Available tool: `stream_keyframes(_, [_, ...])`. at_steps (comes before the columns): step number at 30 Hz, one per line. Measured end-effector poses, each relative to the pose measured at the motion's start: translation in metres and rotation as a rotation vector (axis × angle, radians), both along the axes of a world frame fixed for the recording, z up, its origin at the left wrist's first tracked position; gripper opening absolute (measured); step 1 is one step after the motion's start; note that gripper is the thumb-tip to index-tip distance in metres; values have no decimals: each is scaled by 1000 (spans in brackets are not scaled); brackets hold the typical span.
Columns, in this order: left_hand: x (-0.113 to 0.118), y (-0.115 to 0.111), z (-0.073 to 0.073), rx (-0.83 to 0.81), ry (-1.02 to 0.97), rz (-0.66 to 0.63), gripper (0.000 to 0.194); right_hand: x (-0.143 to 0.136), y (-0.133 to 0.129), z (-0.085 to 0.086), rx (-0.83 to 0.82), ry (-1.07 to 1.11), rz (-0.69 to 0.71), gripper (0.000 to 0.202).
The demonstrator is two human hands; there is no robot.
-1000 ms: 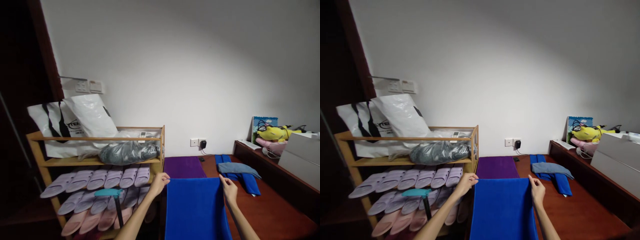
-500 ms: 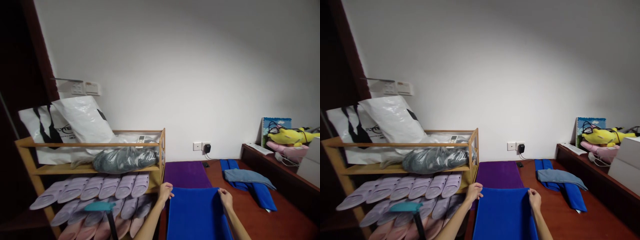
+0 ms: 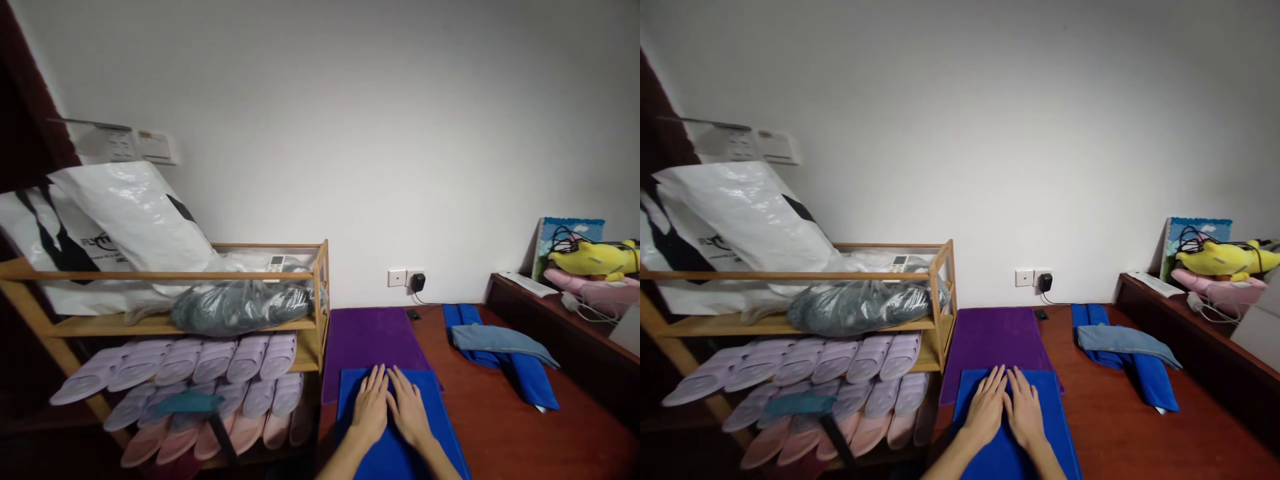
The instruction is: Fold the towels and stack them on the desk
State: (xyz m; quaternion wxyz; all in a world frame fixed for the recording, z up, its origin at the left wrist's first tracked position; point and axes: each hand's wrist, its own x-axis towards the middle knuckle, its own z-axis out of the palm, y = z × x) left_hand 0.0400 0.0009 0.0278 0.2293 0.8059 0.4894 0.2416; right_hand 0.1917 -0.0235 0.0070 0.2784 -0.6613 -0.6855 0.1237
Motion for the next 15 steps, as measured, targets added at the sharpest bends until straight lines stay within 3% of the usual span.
stream_keyframes(3, [-10, -4, -13, 60, 167, 22, 54, 0, -4, -8, -112, -143, 57, 57])
stream_keyframes(8, [-47, 5, -18, 169, 378, -17, 53, 45, -9, -21, -113, -243, -125, 61])
stream_keyframes(11, [-48, 3, -11, 182, 405, 8, 52, 54, -11, -18, -147, -250, -225, 65])
stream_keyframes(15, [-41, -15, -10, 316, 436, 42, 56, 41, -26, -6, -73, -243, -196, 67])
